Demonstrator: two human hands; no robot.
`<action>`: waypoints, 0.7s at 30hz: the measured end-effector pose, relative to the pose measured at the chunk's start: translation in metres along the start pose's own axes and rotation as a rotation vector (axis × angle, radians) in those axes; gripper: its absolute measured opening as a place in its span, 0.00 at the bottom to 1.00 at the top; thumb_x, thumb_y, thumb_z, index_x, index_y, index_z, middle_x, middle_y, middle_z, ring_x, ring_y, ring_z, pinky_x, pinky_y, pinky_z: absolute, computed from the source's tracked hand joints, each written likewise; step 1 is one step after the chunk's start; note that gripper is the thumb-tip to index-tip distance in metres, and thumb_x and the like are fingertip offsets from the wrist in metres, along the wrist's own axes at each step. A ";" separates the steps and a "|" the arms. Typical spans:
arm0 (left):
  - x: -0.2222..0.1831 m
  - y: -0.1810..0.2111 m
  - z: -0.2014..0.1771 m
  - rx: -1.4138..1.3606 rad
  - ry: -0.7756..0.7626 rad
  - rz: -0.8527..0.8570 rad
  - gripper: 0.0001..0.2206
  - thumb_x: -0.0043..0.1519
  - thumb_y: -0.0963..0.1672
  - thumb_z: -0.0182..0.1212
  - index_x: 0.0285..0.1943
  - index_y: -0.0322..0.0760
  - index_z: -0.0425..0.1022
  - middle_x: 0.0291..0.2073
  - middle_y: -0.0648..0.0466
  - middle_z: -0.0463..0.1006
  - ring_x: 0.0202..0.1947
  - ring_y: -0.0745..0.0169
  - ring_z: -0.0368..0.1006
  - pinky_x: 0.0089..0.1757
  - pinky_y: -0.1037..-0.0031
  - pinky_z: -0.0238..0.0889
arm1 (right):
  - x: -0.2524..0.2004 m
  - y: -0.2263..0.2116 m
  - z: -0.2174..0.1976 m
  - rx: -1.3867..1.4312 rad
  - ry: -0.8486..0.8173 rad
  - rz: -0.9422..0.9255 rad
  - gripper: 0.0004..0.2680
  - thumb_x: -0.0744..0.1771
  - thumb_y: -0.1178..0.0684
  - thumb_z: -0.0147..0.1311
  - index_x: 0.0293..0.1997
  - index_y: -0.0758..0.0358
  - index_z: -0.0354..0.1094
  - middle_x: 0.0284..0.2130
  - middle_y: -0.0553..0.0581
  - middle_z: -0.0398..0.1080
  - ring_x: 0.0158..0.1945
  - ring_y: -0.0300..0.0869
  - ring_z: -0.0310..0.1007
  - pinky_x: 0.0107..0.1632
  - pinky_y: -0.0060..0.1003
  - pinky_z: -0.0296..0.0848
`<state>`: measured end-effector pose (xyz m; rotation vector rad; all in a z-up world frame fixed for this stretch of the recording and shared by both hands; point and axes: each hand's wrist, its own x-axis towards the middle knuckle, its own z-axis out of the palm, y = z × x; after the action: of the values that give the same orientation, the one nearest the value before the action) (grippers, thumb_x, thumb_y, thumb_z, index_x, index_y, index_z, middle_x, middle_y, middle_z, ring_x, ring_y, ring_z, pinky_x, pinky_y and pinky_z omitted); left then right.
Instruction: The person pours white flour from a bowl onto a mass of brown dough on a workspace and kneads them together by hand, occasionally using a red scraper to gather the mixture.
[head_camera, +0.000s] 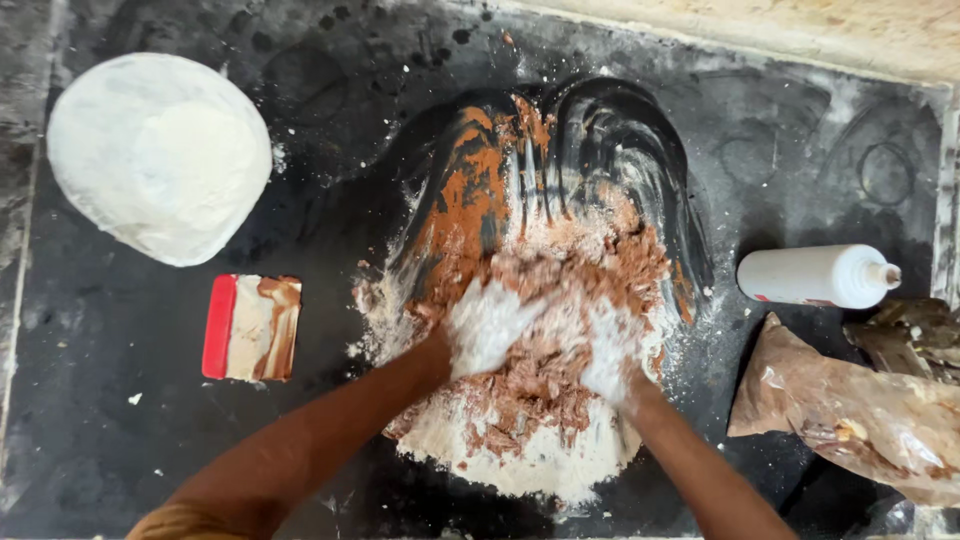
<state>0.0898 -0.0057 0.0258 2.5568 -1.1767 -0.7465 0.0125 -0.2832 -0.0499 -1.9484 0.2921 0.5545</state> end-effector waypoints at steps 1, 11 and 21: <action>0.010 -0.007 -0.008 0.011 0.020 -0.014 0.51 0.52 0.49 0.73 0.81 0.43 0.37 0.52 0.39 0.70 0.55 0.41 0.64 0.55 0.44 0.56 | 0.013 -0.014 -0.006 0.307 -0.020 0.156 0.31 0.61 0.48 0.56 0.74 0.50 0.48 0.71 0.67 0.51 0.73 0.62 0.51 0.67 0.59 0.61; 0.113 -0.071 -0.007 0.075 0.195 -0.221 0.11 0.65 0.44 0.58 0.54 0.35 0.75 0.45 0.48 0.75 0.45 0.57 0.69 0.44 0.64 0.67 | 0.102 -0.073 -0.024 -0.301 0.188 -0.100 0.27 0.64 0.47 0.50 0.75 0.50 0.50 0.68 0.66 0.56 0.69 0.60 0.56 0.64 0.55 0.64; 0.101 -0.069 0.056 0.430 0.221 -0.105 0.20 0.61 0.47 0.58 0.58 0.29 0.76 0.65 0.35 0.68 0.69 0.37 0.59 0.69 0.50 0.47 | 0.058 -0.067 -0.032 -0.767 0.098 -0.328 0.30 0.62 0.56 0.55 0.75 0.58 0.50 0.63 0.67 0.62 0.64 0.56 0.64 0.63 0.43 0.68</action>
<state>0.1594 -0.0370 -0.0850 2.9698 -1.2471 -0.2325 0.1000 -0.2807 -0.0149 -2.6959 -0.2225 0.3766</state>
